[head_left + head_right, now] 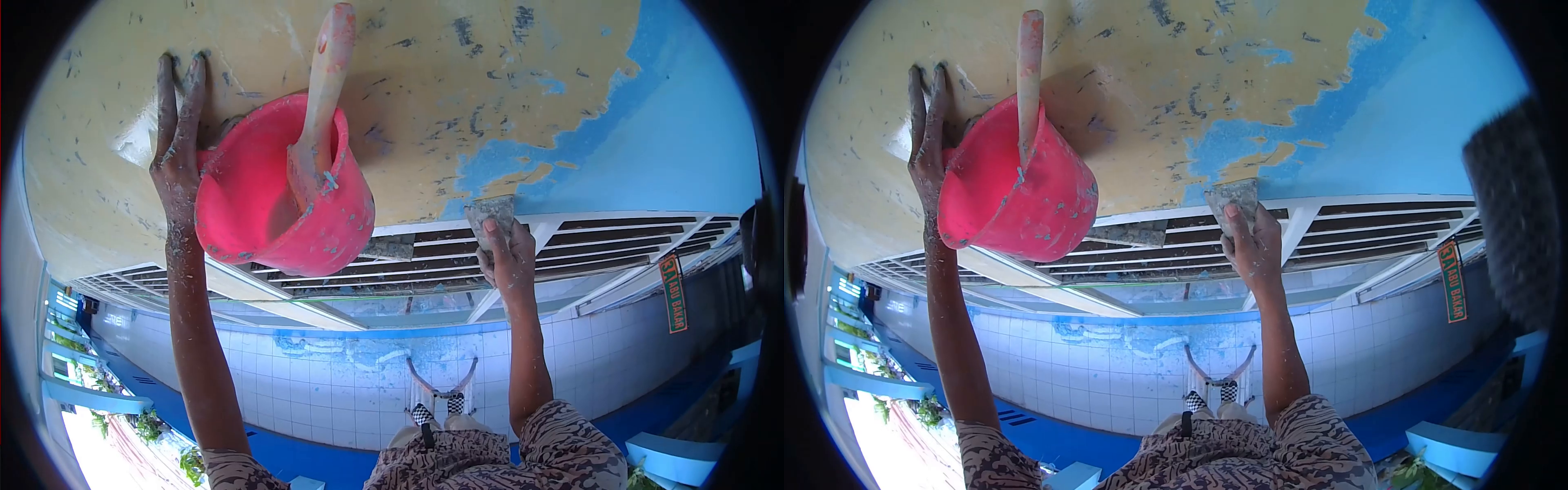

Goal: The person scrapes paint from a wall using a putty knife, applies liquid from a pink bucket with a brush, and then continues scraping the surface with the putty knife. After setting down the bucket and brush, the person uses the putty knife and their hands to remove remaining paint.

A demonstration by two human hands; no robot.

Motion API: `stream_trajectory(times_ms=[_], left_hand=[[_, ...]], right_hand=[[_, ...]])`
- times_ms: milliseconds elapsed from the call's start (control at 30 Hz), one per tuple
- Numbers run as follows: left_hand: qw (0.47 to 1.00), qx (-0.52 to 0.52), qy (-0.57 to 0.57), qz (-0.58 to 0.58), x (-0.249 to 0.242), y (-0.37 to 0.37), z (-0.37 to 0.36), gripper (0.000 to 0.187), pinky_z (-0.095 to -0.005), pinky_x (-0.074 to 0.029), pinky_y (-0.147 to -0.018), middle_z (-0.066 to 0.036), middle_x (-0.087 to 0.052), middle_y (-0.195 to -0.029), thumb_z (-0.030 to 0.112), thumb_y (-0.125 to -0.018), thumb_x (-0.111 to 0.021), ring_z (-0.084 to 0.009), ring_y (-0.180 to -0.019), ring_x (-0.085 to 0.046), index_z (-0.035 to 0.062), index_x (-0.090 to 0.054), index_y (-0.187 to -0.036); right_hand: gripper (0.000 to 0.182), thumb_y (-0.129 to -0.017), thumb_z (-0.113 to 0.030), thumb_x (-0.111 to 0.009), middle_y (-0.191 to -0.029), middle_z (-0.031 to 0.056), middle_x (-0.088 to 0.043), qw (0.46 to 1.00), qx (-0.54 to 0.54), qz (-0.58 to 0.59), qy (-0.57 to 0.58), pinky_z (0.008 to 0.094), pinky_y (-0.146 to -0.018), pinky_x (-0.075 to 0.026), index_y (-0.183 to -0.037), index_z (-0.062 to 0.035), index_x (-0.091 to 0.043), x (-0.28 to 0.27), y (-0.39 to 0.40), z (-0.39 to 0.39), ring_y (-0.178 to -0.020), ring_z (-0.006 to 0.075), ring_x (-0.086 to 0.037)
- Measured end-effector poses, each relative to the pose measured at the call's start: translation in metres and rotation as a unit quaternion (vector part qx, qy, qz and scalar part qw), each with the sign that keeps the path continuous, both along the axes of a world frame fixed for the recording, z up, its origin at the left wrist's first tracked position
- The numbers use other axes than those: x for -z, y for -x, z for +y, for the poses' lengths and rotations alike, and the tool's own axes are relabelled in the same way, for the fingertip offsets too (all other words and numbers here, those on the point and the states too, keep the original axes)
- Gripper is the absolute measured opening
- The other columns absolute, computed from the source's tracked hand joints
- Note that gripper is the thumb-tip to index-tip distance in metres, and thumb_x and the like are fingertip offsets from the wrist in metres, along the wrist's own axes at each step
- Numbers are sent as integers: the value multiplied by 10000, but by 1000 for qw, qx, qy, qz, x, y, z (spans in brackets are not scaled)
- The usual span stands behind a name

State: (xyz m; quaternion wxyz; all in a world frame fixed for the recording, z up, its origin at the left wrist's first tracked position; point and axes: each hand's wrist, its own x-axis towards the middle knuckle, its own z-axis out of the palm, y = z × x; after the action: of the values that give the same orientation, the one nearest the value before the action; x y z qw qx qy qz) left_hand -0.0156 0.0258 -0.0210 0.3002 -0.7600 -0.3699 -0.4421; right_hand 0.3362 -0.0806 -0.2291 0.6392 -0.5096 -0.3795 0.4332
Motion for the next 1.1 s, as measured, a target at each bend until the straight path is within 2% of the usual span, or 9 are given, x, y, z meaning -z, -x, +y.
stream_trajectory(times_ms=[67, 200, 400, 533, 733, 800, 1000, 1100], left_hand=[[1000, 3, -2, 0, 0, -2, 0, 672, -465, -489, -1075, -170, -354, -1646, 182, -886, -751, -426, -1414, -473, 191, -517, -1516], [1000, 2, -4, -2, 1, -4, 1, 671, -464, -492, -1072, -171, -356, -1644, 189, -886, -752, -427, -1411, -476, 191, -518, -1515], [1000, 3, -9, 0, 2, -6, -3, 668, -463, -497, -1066, -174, -359, -1642, 201, -886, -753, -428, -1406, -480, 191, -521, -1512], [1000, 7, -11, 0, 4, -8, -4, 667, -462, -500, -1063, -176, -361, -1640, 208, -886, -754, -429, -1403, -483, 190, -523, -1511], [1000, 6, -16, 3, 4, -10, -8, 664, -461, -505, -1058, -179, -364, -1638, 219, -885, -755, -430, -1399, -487, 190, -526, -1508], [1000, 6, -19, 4, 3, -12, -7, 664, -460, -507, -1056, -179, -365, -1637, 223, -885, -755, -430, -1397, -489, 190, -527, -1508], [1000, 1, -22, 6, 1, -12, -11, 662, -459, -511, -1051, -182, -368, -1635, 234, -885, -756, -431, -1393, -493, 190, -529, -1505], [1000, 1, -22, 7, 0, -14, -10, 661, -459, -514, -1048, -184, -370, -1633, 240, -885, -757, -432, -1390, -495, 190, -531, -1504]], right_hand=[[479, -1007, -480, -656, -857, 16, -653, 998, -5, -57, 0, 202, -517, -485, -1123, -15, -654, -13, 3, 2, -629, 61, -552], [482, -1000, -482, -668, -880, 16, -660, 999, -40, -11, -7, 206, -525, -483, -1124, -16, -654, 3, -3, 2, -655, 69, -561], [460, -997, -472, -679, -916, 4, -630, 999, -29, 6, 27, 213, -561, -493, -1121, -30, -650, 1, -7, -2, -747, 71, -548], [473, -999, -475, -674, -900, 6, -626, 999, -34, -5, -8, 212, -563, -499, -1143, -27, -634, 10, -10, 0, -722, 61, -542], [484, -995, -482, -677, -871, 3, -631, 1000, -17, -15, 17, 198, -549, -499, -1138, -22, -631, 2, -11, -3, -686, 48, -557], [487, -995, -478, -677, -858, 9, -633, 999, -43, 2, 4, 198, -536, -501, -1134, -14, -629, 5, -13, -1, -674, 55, -566], [487, -1014, -447, -657, -861, 38, -645, 999, 5, -26, -43, 222, -527, -516, -1127, 26, -620, -12, 4, 9, -652, 69, -579], [510, -1013, -461, -653, -858, 50, -650, 998, -29, -9, -51, 233, -538, -519, -1134, 33, -618, -29, 12, 7, -656, 75, -590]])
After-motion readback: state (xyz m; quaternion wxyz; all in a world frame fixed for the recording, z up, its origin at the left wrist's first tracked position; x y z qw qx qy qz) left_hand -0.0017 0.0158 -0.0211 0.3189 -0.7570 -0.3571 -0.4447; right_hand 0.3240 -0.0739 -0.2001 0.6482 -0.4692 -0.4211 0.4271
